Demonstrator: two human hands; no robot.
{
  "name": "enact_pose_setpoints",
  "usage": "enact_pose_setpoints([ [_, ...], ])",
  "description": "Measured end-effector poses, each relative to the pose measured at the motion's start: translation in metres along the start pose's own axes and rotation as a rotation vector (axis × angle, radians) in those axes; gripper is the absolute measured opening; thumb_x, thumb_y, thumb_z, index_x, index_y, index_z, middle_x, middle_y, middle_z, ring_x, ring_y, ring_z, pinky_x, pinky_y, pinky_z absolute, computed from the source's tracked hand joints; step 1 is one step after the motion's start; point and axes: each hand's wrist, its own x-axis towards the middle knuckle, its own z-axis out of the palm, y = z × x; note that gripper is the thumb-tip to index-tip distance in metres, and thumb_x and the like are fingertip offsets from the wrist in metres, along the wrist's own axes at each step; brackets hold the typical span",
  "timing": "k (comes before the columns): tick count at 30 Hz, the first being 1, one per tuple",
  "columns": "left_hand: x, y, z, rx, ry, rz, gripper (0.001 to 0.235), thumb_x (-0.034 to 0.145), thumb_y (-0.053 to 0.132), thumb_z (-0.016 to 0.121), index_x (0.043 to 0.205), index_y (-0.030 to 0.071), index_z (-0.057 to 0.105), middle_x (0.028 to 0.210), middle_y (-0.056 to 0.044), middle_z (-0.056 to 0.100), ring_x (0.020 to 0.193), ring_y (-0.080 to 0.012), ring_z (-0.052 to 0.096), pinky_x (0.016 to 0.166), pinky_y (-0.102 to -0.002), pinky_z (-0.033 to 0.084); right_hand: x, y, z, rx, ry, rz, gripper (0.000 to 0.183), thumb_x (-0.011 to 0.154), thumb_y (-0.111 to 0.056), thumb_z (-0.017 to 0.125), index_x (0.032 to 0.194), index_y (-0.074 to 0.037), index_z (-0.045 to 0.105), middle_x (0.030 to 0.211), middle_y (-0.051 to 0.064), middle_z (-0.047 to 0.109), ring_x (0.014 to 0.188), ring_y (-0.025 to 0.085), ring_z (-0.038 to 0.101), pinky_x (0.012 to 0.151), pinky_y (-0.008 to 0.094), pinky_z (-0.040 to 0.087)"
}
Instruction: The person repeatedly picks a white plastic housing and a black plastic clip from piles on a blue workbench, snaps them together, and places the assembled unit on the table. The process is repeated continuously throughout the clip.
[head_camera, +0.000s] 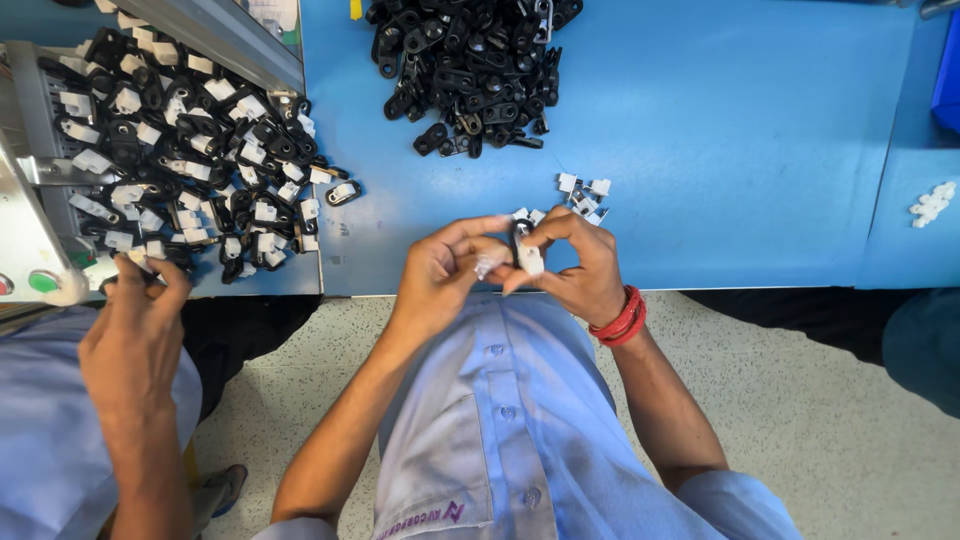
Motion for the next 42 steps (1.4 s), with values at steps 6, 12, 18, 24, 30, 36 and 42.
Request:
enact_pose_setpoints([
  [6,-0.011,0.008,-0.045,0.86,0.033,0.121,0.047,0.091,-0.005,0.064,0.135,0.008,0.066,0.113,-0.015,0.071,0.109,-0.0253,0.068,0.096,-0.039,0.053,-0.005,-0.008,0.026,-0.04,-0.121,0.19,0.06,0.101,-0.022,0.071,0.152,-0.001,0.048,0.13,0.015,0.072,0.119,0.033,0.071,0.103,0.038,0.055],
  [12,0.004,0.045,-0.17,1.459,0.778,0.548,0.055,0.107,-0.007,0.061,0.158,0.0,0.042,0.166,-0.016,0.045,0.159,-0.0381,0.04,0.136,-0.054,0.02,-0.013,0.015,0.039,-0.598,0.064,0.37,0.059,0.092,-0.036,0.076,0.139,-0.004,0.058,0.117,0.016,0.068,0.097,0.035,0.067,0.084,0.045,0.052],
  [18,0.024,0.013,-0.197,1.601,0.812,0.429,0.079,0.105,0.008,0.069,0.165,-0.009,0.021,0.167,-0.038,0.018,0.154,-0.0534,0.012,0.123,-0.067,0.005,-0.024,0.058,0.046,-0.794,0.175,0.373,0.034,0.085,-0.021,0.079,0.117,-0.012,0.075,0.111,0.013,0.065,0.096,0.035,0.064,0.08,0.044,0.052],
  [24,0.084,-0.038,-0.109,1.154,0.487,0.414,0.061,0.086,0.007,0.081,0.141,0.0,0.056,0.125,-0.018,0.068,0.116,-0.0377,0.061,0.105,-0.049,0.042,-0.025,0.067,0.033,-0.524,0.103,0.517,0.025,0.09,-0.016,0.078,0.115,-0.015,0.075,0.107,0.009,0.069,0.088,0.032,0.069,0.075,0.043,0.053],
  [30,0.08,-0.055,-0.088,0.753,0.615,0.351,0.023,0.093,-0.004,0.074,0.114,0.002,0.067,0.114,-0.011,0.07,0.101,-0.019,0.072,0.09,-0.031,0.058,-0.021,0.042,0.007,-0.08,0.202,0.346,0.029,0.098,0.002,0.062,0.126,-0.004,0.068,0.117,0.011,0.068,0.096,0.02,0.07,0.084,0.031,0.059],
  [36,0.038,-0.047,-0.028,0.107,0.251,0.18,0.032,0.09,-0.011,0.068,0.12,0.0,0.07,0.137,-0.002,0.064,0.099,-0.0106,0.061,0.088,-0.023,0.054,-0.008,0.01,0.007,0.517,0.067,0.201,0.038,0.092,0.008,0.071,0.127,0.0,0.059,0.133,0.009,0.053,0.115,0.015,0.062,0.1,0.029,0.056],
  [42,0.005,0.003,0.004,0.437,0.101,0.407,0.048,0.091,-0.011,0.063,0.137,0.003,0.067,0.129,-0.008,0.065,0.103,-0.0123,0.061,0.095,-0.023,0.052,0.001,-0.021,0.01,-0.041,0.179,0.092,0.028,0.094,0.005,0.075,0.121,0.001,0.069,0.12,0.011,0.073,0.105,0.017,0.071,0.091,0.029,0.058],
])
